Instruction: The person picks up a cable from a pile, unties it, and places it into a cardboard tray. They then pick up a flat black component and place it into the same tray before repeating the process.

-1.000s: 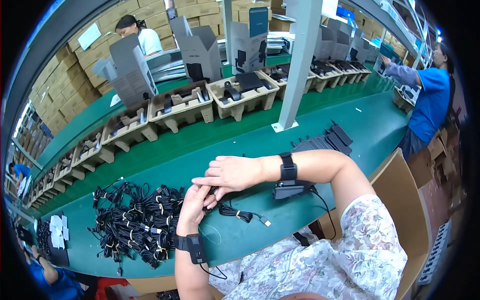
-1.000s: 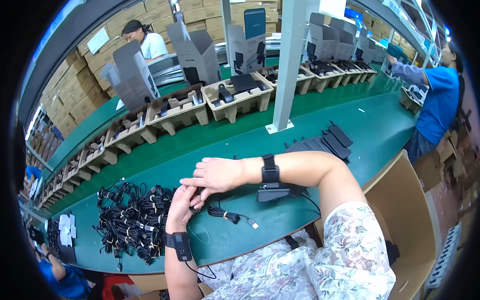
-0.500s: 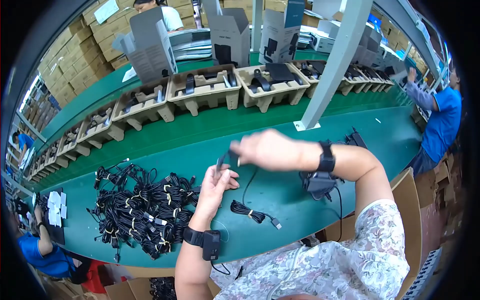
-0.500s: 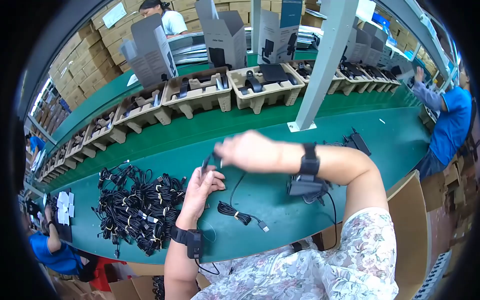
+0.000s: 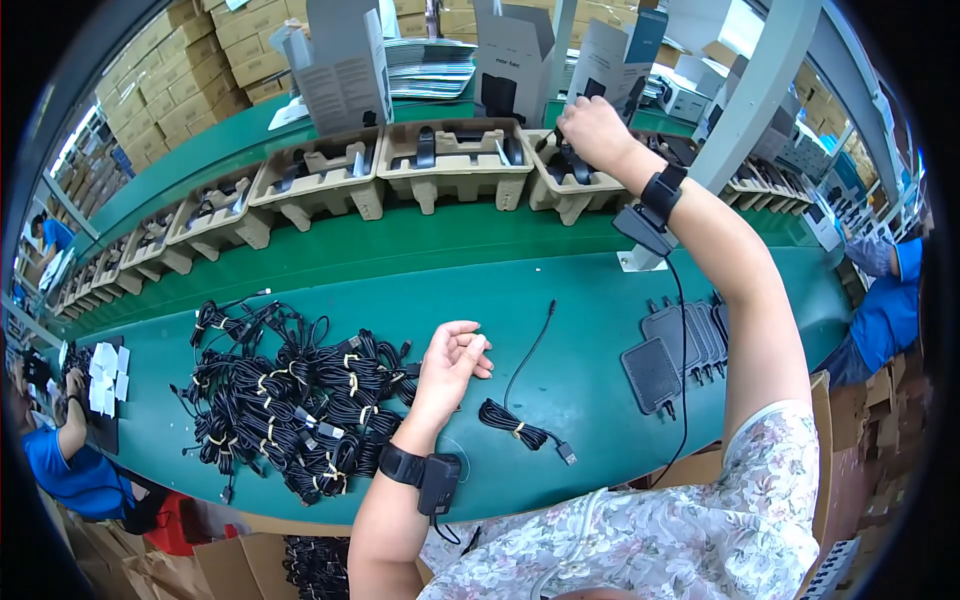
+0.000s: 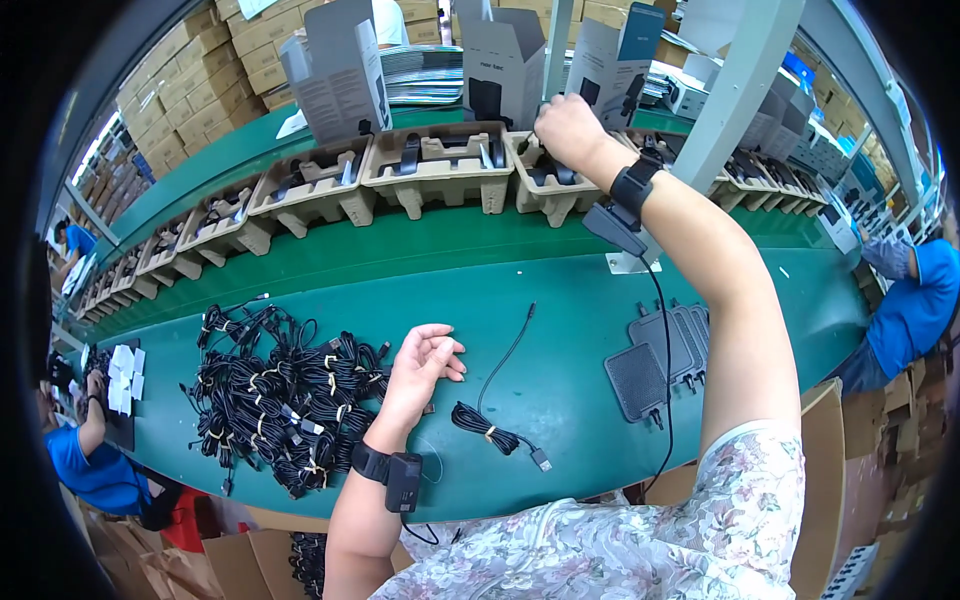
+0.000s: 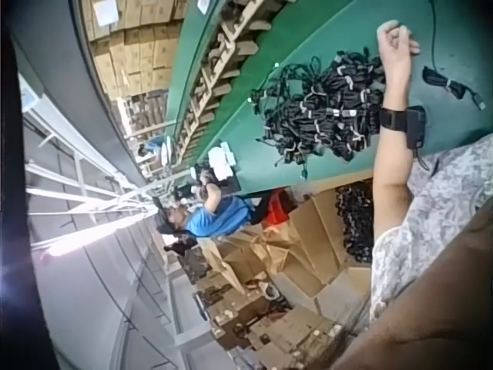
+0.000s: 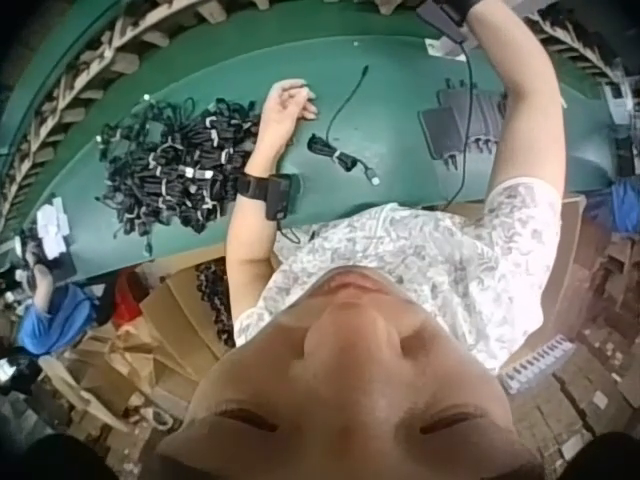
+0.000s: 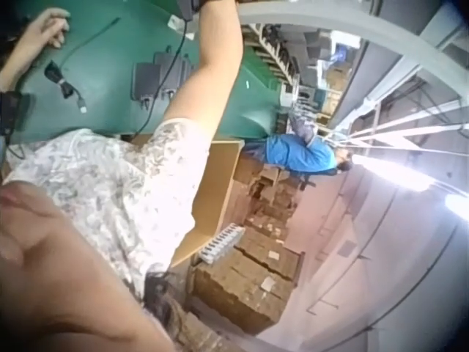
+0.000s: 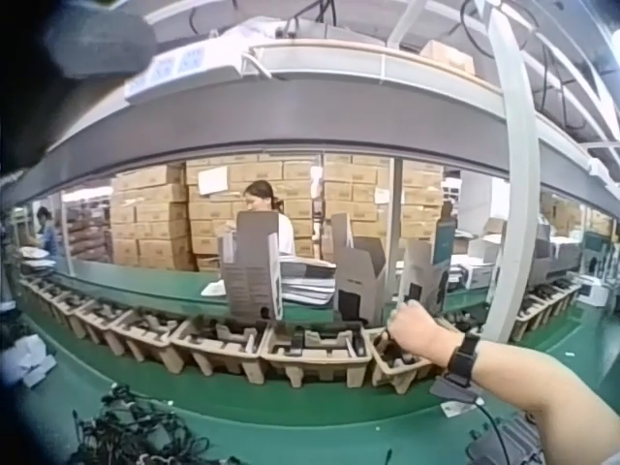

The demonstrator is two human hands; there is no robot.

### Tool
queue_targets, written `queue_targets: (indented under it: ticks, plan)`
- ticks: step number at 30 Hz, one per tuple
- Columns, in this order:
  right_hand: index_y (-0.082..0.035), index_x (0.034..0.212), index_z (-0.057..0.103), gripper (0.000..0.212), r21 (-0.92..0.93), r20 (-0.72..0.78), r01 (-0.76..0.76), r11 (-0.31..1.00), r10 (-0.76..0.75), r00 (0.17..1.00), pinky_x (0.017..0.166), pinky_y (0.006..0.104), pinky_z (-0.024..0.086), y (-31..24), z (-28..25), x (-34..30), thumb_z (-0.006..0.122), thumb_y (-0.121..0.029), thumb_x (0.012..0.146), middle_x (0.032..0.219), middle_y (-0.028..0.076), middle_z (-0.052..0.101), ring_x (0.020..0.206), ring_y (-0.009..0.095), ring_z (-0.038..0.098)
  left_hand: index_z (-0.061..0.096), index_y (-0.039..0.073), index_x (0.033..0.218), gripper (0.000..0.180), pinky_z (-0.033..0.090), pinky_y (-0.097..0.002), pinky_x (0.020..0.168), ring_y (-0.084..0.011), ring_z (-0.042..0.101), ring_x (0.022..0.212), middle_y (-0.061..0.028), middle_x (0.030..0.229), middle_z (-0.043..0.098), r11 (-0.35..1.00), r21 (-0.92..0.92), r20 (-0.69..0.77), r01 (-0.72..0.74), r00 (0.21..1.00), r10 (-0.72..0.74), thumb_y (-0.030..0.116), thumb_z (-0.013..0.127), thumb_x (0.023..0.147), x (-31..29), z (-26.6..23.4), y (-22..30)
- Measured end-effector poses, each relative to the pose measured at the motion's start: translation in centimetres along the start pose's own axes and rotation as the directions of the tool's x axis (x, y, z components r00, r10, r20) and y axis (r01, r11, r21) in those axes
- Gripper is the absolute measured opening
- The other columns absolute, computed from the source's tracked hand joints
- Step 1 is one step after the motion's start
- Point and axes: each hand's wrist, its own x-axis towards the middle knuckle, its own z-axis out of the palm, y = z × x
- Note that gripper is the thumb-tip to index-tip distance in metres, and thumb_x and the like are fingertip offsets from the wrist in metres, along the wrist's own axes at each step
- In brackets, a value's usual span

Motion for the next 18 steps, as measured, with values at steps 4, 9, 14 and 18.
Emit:
queue_targets:
  ticks: [4,9,14,18]
  plan:
    - [-0.012,0.066,0.064,0.006,-0.173,0.095,0.140,0.975,-0.125,0.988,0.068,0.0282,0.039,-1.7,0.4,0.3,0.059,-0.015,0.066,0.073,0.000,0.059,0.078,0.017,0.054,0.043,-0.002,0.113,0.029,0.051,-0.0249,0.061,-0.0131,0.057,0.072,-0.0113,0.092,0.056,1.000,-0.012,0.003,0.002,1.000,-0.002,0.013,0.053,0.091,0.1,-0.2,-0.2]
    - [-0.007,0.077,0.060,0.008,-0.073,0.122,0.167,0.983,-0.158,0.980,0.067,0.0309,0.045,-3.6,3.0,0.9,0.057,-0.013,0.072,0.072,0.005,0.060,0.079,0.020,0.058,0.043,-0.002,0.112,0.027,0.051,-0.0247,0.061,-0.0131,0.058,0.072,-0.0115,0.092,0.056,1.000,-0.001,0.000,-0.005,1.000,0.005,0.013,0.052,0.091,0.2,-0.1,-0.3]
    - [0.000,0.098,0.048,0.018,0.364,0.142,-0.472,0.803,0.453,0.880,0.066,0.0393,0.052,-5.3,5.4,1.6,0.048,-0.005,0.080,0.090,0.020,0.059,0.080,0.034,0.062,0.044,-0.002,0.112,0.026,0.051,-0.0245,0.060,-0.0133,0.058,0.071,-0.0119,0.092,0.056,1.000,-0.027,-0.013,-0.001,1.000,0.000,0.011,0.052,0.091,0.3,0.0,-0.5]
    - [0.006,0.103,0.048,0.032,0.513,0.190,-0.562,0.649,0.553,0.811,0.080,0.0439,0.048,-5.0,6.5,0.3,0.054,-0.019,0.084,0.096,0.026,0.056,0.090,0.040,0.058,0.044,-0.001,0.113,0.027,0.052,-0.0256,0.064,-0.0139,0.058,0.073,-0.0117,0.094,0.056,1.000,0.007,-0.010,0.018,1.000,-0.018,0.014,0.051,0.092,0.8,-0.4,-0.5]
